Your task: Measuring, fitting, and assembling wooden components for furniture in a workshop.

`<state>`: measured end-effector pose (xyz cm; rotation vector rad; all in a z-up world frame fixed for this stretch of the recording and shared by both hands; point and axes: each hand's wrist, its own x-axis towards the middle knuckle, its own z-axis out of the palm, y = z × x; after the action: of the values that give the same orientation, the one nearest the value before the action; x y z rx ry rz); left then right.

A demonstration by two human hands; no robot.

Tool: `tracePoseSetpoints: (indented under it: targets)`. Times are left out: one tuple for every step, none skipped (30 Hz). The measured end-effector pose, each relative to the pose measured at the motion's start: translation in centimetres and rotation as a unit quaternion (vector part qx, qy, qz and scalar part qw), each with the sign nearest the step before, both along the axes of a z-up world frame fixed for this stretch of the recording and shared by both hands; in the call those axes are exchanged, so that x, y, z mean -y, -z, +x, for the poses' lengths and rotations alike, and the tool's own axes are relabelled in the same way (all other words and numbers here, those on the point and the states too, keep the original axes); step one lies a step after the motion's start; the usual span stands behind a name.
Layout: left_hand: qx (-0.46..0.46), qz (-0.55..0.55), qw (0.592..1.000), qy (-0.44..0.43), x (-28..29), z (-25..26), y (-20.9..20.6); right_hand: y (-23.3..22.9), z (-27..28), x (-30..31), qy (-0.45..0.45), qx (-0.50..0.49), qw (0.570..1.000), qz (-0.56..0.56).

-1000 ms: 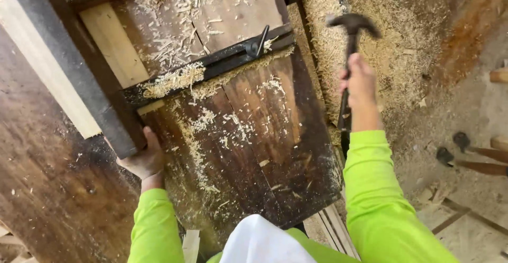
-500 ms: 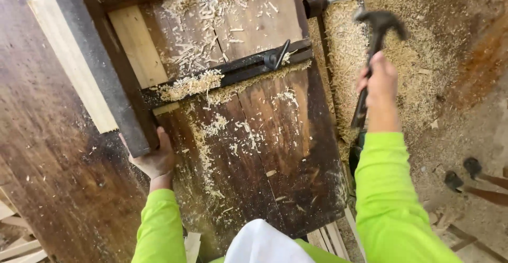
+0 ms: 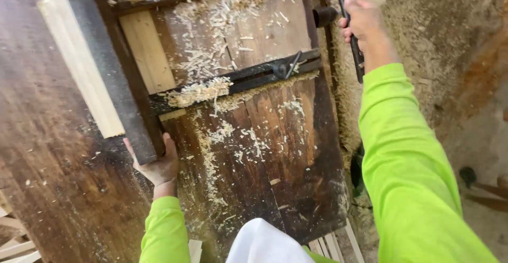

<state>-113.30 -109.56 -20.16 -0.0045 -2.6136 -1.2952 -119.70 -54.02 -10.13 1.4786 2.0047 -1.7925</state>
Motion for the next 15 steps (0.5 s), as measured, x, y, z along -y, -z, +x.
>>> tracePoseSetpoints:
  targets:
    - [0.004, 0.002, 1.0, 0.005, 0.0, -0.2, -0.2, -0.6, 1.6, -0.6, 0.005, 0.004, 1.0, 0.002]
    - [0.001, -0.002, 1.0, 0.002, -0.1, -0.3, -0.3, -1.2, 2.6, -1.2, 0.034, -0.026, 0.999, 0.01]
    - [-0.002, -0.006, 1.0, -0.001, -0.1, -0.3, -0.5, -1.7, 3.6, -1.7, 0.063, -0.056, 0.996, 0.018]
    - [0.007, -0.006, 1.0, 0.004, 0.1, 0.0, -0.2, -2.1, 6.0, -1.8, 0.067, -0.047, 0.996, 0.019]
    - [-0.013, -0.008, 1.0, 0.015, 0.3, 0.2, 0.0, -2.6, 8.5, -1.8, 0.12, -0.071, 0.99, 0.028]
    - [-0.038, -0.008, 0.999, 0.025, 0.5, 0.0, 0.3, -3.1, 10.4, -1.9, 0.17, -0.101, 0.979, 0.038]
    - [-0.035, -0.007, 0.999, 0.028, 0.4, 0.1, 0.0, -3.6, 12.2, -0.7, 0.173, -0.098, 0.979, 0.041]
    - [-0.032, -0.003, 0.999, 0.027, 0.2, -0.2, -0.1, -4.1, 13.5, 0.2, 0.214, -0.089, 0.971, 0.059]
    - [-0.028, 0.0, 0.999, 0.026, -0.1, -0.5, -0.4, -4.7, 14.8, 1.3, 0.254, -0.079, 0.961, 0.077]
    - [-0.028, 0.0, 0.999, 0.026, 0.0, -0.5, -0.4, -4.2, 15.4, 3.2, 0.254, -0.079, 0.961, 0.077]
    - [-0.009, 0.015, 1.0, 0.018, 0.0, -0.3, -0.5, -3.8, 16.0, 5.2, 0.204, -0.013, 0.977, 0.065]
    - [0.008, 0.03, 0.999, 0.012, 0.2, -0.3, -0.6, -3.3, 16.7, 7.2, 0.153, 0.051, 0.986, 0.052]
    - [0.008, 0.028, 0.999, 0.013, 0.3, -0.1, -0.7, -2.1, 17.5, 7.5, 0.154, 0.052, 0.985, 0.05]
    - [-0.007, 0.016, 1.0, 0.016, 0.1, -0.3, -0.5, -1.1, 18.3, 7.5, 0.102, 0.066, 0.992, 0.034]
    - [-0.023, 0.004, 1.0, 0.018, -0.1, -0.5, -0.4, -0.2, 19.1, 7.5, 0.05, 0.08, 0.995, 0.017]
